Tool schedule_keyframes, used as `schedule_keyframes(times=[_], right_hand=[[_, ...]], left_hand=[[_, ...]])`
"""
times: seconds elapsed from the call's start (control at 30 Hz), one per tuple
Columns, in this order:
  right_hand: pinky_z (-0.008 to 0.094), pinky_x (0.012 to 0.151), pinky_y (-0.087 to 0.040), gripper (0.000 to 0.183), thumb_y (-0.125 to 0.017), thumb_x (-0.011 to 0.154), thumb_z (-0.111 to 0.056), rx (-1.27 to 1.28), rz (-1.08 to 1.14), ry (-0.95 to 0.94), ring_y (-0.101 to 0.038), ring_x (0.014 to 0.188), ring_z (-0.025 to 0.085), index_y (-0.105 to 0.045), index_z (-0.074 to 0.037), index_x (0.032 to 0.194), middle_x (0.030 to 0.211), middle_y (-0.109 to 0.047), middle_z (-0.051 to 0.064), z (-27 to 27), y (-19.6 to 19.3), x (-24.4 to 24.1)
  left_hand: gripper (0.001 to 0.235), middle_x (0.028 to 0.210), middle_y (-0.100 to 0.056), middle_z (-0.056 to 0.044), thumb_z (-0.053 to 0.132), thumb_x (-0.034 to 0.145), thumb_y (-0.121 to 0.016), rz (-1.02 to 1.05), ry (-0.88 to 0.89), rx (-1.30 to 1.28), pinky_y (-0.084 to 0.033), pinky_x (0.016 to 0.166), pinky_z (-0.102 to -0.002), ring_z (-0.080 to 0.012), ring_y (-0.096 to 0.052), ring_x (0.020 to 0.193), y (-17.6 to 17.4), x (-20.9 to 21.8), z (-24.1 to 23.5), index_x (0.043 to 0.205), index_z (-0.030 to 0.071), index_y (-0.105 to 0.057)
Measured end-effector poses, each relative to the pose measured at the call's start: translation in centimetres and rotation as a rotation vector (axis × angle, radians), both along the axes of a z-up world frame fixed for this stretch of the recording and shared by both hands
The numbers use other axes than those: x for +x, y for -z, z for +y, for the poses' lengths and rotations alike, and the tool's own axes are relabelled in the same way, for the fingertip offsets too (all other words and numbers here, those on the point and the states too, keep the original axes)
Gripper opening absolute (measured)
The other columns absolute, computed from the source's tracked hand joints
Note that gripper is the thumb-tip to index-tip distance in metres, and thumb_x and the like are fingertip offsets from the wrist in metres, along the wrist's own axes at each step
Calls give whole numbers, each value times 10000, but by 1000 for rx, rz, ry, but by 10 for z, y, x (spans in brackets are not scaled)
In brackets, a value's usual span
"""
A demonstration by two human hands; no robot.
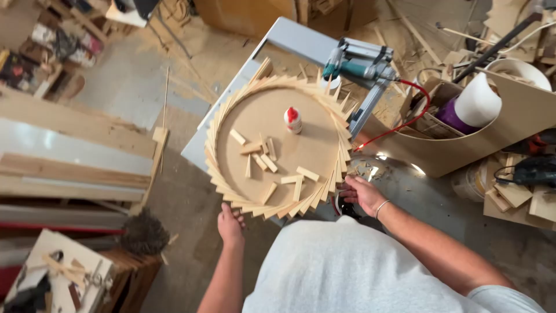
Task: Assembling a circular wooden decorative piece by gluing and nailing small slats to a base
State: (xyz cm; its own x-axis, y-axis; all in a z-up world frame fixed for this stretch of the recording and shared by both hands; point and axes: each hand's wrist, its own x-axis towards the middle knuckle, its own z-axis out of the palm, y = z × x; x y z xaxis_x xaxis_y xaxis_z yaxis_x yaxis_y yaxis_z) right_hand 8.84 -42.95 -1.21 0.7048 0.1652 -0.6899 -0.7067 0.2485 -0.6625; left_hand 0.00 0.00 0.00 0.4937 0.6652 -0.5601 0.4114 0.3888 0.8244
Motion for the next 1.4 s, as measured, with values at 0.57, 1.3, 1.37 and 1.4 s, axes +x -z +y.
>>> schedule_keyframes(times=[0.57,1.3,1.37,1.4], right_hand=[[427,845,-549,388,-820,759,-464,-1252,-1271,-561,-682,921,271,-719,-177,999,867,-684,20,59,-85,27],[427,765,-582,250,-749,813,-133,-740,-1141,-683,-707,828,259,-592,-166,1003,822,-706,16,75,-153,19],[454,781,-588,349,-745,823,-121,-717,-1088,-708,-719,857,305,-591,-149,1135,889,-732,86,71,-162,22],[482,797,-594,459,-741,834,-109,-695,-1035,-726,-732,887,351,-590,-132,1267,956,-758,155,70,-166,26]], left_hand=[[405,1158,-683,-108,260,775,-862,-378,452,1216,-464,1008,-440,-333,-633,1129,-73,18,-75,1114,123,-688],[304,912,-774,-87,332,870,-784,-290,1009,555,-581,809,-459,-346,-741,923,-158,56,-171,1113,155,-735],[304,836,-757,-66,334,862,-786,-227,1000,444,-572,752,-416,-281,-733,835,-152,58,-173,1105,158,-742],[303,760,-740,-46,337,854,-788,-167,993,335,-562,695,-374,-216,-725,747,-150,62,-173,1098,161,-749]])
